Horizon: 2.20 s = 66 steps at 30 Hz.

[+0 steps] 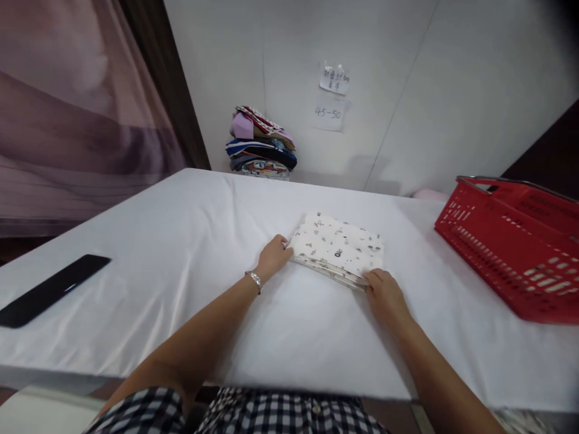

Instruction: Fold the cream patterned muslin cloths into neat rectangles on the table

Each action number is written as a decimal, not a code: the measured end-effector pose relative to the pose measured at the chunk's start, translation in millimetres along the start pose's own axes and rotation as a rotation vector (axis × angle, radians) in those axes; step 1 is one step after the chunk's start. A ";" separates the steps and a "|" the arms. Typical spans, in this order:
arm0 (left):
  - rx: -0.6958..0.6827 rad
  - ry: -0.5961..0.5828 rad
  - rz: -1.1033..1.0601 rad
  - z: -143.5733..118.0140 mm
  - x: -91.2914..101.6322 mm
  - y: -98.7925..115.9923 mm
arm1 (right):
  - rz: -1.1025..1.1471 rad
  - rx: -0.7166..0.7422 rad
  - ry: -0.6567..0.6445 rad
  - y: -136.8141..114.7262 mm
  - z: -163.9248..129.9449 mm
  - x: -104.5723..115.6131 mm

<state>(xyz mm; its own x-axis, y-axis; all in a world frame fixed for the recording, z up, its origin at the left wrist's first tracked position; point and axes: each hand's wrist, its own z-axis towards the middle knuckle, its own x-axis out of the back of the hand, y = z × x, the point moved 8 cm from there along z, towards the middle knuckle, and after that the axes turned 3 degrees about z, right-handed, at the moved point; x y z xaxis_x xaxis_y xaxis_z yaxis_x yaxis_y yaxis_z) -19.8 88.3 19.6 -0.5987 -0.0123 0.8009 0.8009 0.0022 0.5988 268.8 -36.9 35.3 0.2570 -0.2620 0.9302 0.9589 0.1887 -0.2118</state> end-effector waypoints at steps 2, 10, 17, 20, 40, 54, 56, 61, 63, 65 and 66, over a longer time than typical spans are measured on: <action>-0.118 0.071 0.024 -2.0 2.6 11.7 | 0.000 -0.005 -0.040 -5.1 1.4 -0.9; -0.694 0.062 0.098 -26.9 -17.3 72.6 | 0.094 -0.019 -0.045 -12.4 10.6 7.3; -0.861 -0.060 0.068 -33.2 -34.3 78.2 | 0.118 0.009 -0.052 -31.1 27.7 -3.6; -0.916 -0.039 0.081 -32.0 -34.2 74.9 | 0.083 -0.002 0.000 -33.3 27.4 -7.9; -0.965 -0.008 0.223 -44.2 -31.2 83.7 | 0.065 0.107 0.143 -40.3 11.8 -3.1; -1.018 -0.004 0.112 -37.7 -32.3 79.6 | 0.973 -0.727 0.504 77.3 -55.0 4.0; -1.022 0.002 0.111 -37.8 -32.0 79.9 | 1.018 -0.753 0.407 74.8 -58.3 -2.3; -1.031 0.014 0.124 -40.6 -30.1 80.2 | 0.866 -0.779 0.165 58.0 -48.1 -12.0; -1.039 0.023 0.128 -42.0 -29.2 80.3 | 0.825 -0.812 0.085 55.3 -41.0 -14.8; -1.039 0.022 0.129 -42.6 -28.9 80.5 | 0.830 -0.834 0.023 53.5 -34.0 -16.8; -1.037 0.015 0.131 -42.7 -29.1 80.7 | 0.840 -0.844 0.002 53.0 -31.0 -17.3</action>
<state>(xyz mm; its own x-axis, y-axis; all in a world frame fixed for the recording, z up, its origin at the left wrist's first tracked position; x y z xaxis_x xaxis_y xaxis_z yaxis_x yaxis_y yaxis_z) 62.7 46.1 44.2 -0.5126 -0.0865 0.8543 0.4790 -0.8545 0.2010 318.9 -51.7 -1.3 0.8418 -0.3556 0.4061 0.2665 -0.3805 -0.8856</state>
